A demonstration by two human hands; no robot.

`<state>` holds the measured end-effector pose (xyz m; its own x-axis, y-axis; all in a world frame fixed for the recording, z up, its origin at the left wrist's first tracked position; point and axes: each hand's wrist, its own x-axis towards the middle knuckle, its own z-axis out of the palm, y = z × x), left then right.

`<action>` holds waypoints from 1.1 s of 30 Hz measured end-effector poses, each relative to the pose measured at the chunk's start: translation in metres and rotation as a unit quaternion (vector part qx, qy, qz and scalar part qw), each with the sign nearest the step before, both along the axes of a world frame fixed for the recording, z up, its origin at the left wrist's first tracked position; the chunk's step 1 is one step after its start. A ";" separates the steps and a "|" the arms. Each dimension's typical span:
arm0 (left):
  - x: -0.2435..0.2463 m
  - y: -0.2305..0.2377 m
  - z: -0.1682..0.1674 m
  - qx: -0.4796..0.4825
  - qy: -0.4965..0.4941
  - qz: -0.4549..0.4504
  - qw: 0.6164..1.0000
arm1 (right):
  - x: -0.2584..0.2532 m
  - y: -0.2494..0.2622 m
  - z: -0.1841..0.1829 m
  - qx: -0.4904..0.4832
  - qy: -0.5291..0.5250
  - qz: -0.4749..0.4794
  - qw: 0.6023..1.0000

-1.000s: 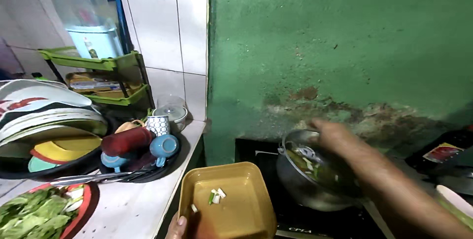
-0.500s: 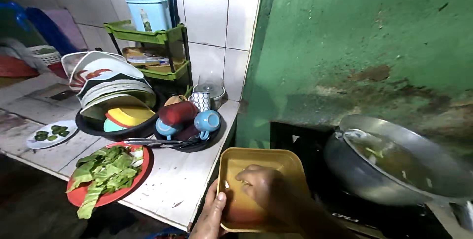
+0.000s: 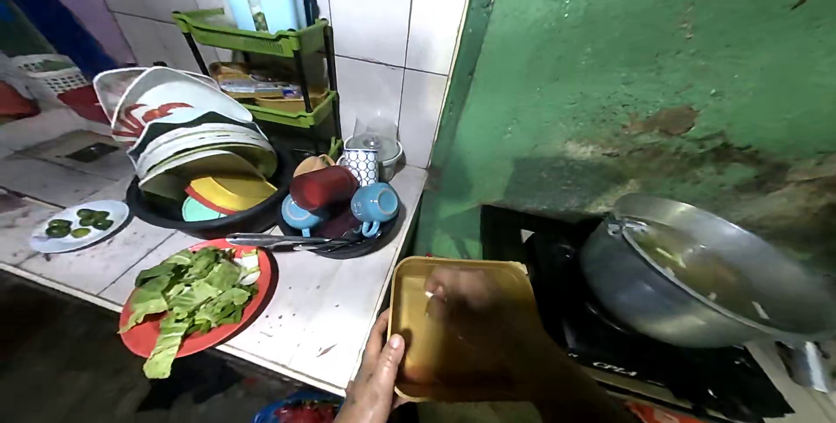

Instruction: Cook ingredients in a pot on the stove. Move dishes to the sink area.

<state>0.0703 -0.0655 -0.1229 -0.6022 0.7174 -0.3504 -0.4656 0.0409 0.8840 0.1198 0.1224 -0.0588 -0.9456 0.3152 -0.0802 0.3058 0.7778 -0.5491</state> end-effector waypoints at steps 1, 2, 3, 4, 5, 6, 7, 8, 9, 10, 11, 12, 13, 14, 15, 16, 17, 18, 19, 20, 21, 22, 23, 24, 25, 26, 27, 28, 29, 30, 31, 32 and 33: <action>-0.001 -0.001 0.000 0.000 0.003 0.001 1.000 | 0.002 0.008 0.010 0.022 -0.020 -0.010 0.999; -0.002 -0.001 -0.001 -0.001 0.006 0.003 1.000 | 0.003 0.014 0.016 0.046 -0.053 -0.022 0.997; -0.002 0.000 -0.002 -0.003 0.008 0.003 1.000 | 0.003 0.019 0.014 0.068 -0.083 -0.029 0.994; -0.002 0.000 -0.002 -0.007 0.008 0.000 1.000 | 0.005 0.022 0.007 0.083 -0.096 -0.027 0.992; -0.002 0.001 -0.002 -0.009 0.006 -0.005 1.000 | 0.007 0.025 -0.004 0.084 -0.093 -0.019 0.992; -0.001 0.002 -0.002 -0.011 0.003 -0.010 1.000 | 0.008 0.025 -0.014 0.066 -0.089 -0.012 0.994; -0.001 0.003 -0.003 -0.009 -0.001 -0.014 1.000 | 0.010 0.021 -0.019 0.032 -0.090 -0.018 0.995; 0.000 0.003 -0.004 -0.009 -0.001 -0.017 1.000 | 0.012 0.015 -0.024 0.006 -0.077 -0.033 0.997; 0.000 0.004 -0.005 -0.010 0.002 -0.019 1.000 | 0.012 0.010 -0.026 -0.018 -0.077 -0.055 0.995; 0.000 0.004 -0.006 -0.009 0.001 -0.021 1.000 | 0.009 0.005 -0.025 -0.035 -0.092 -0.077 0.992; 0.000 0.005 -0.006 -0.007 0.000 -0.022 1.000 | 0.005 0.001 -0.023 -0.041 -0.111 -0.091 0.989; 0.001 0.006 -0.006 -0.006 0.000 -0.021 1.000 | 0.002 -0.001 -0.023 -0.038 -0.124 -0.096 0.987; 0.001 0.008 -0.006 -0.007 0.001 -0.019 1.000 | -0.001 -0.003 -0.025 -0.026 -0.131 -0.096 0.986; 0.002 0.009 -0.005 -0.009 0.000 -0.016 1.000 | -0.003 -0.004 -0.028 -0.012 -0.136 -0.097 0.986; 0.003 0.011 -0.005 -0.009 -0.002 -0.014 1.000 | -0.006 -0.005 -0.030 -0.006 -0.134 -0.100 0.986; 0.004 0.012 -0.005 -0.010 -0.004 -0.012 1.000 | -0.008 -0.007 -0.029 -0.010 -0.137 -0.100 0.985; 0.004 0.013 -0.005 -0.010 -0.006 -0.010 1.000 | -0.010 -0.008 -0.027 -0.012 -0.137 -0.100 0.985; 0.005 0.014 -0.005 -0.011 -0.005 -0.008 1.000 | -0.010 -0.008 -0.026 -0.012 -0.130 -0.099 0.986; 0.005 0.015 -0.005 -0.012 -0.003 -0.007 1.000 | -0.011 -0.008 -0.026 -0.011 -0.122 -0.098 0.988; 0.006 0.016 -0.005 -0.011 -0.001 -0.008 1.000 | -0.011 -0.007 -0.028 -0.010 -0.114 -0.097 0.989; 0.007 0.017 -0.005 -0.010 0.003 -0.009 1.000 | -0.011 -0.005 -0.030 -0.008 -0.102 -0.096 0.990; 0.008 0.018 -0.005 -0.008 0.007 -0.010 1.000 | -0.011 -0.004 -0.031 -0.003 -0.091 -0.096 0.991; 0.009 0.019 -0.005 -0.008 0.011 -0.010 1.000 | -0.010 -0.004 -0.031 0.001 -0.089 -0.093 0.992; 0.010 0.020 -0.006 -0.009 0.014 -0.012 1.000 | -0.010 -0.003 -0.031 0.010 -0.088 -0.089 0.992; 0.010 0.022 -0.006 -0.010 0.018 -0.014 1.000 | -0.010 -0.002 -0.031 0.017 -0.094 -0.084 0.992; 0.011 0.024 -0.007 -0.014 0.025 -0.013 0.999 | -0.010 0.000 -0.031 0.022 -0.098 -0.080 0.992; 0.012 0.026 -0.007 -0.018 0.032 -0.012 0.999 | -0.008 0.003 -0.030 0.022 -0.092 -0.079 0.992; 0.012 0.028 -0.007 -0.024 0.039 -0.011 0.999 | -0.006 0.007 -0.028 0.009 -0.081 -0.081 0.993; 0.012 0.030 -0.007 -0.028 0.040 -0.010 0.999 | -0.003 0.012 -0.026 -0.012 -0.068 -0.086 0.994; 0.012 0.032 -0.007 -0.026 0.033 -0.007 0.999 | 0.000 0.019 -0.023 -0.040 -0.055 -0.094 0.993; 0.012 0.034 -0.008 -0.022 0.023 -0.001 1.000 | 0.003 0.027 -0.022 -0.071 -0.034 -0.104 0.991; 0.013 0.037 -0.008 -0.019 0.016 0.006 1.000 | 0.007 0.035 -0.017 -0.105 -0.026 -0.112 0.988; 0.014 0.040 -0.009 -0.017 0.011 0.010 1.000 | 0.011 0.042 -0.010 -0.142 -0.025 -0.119 0.982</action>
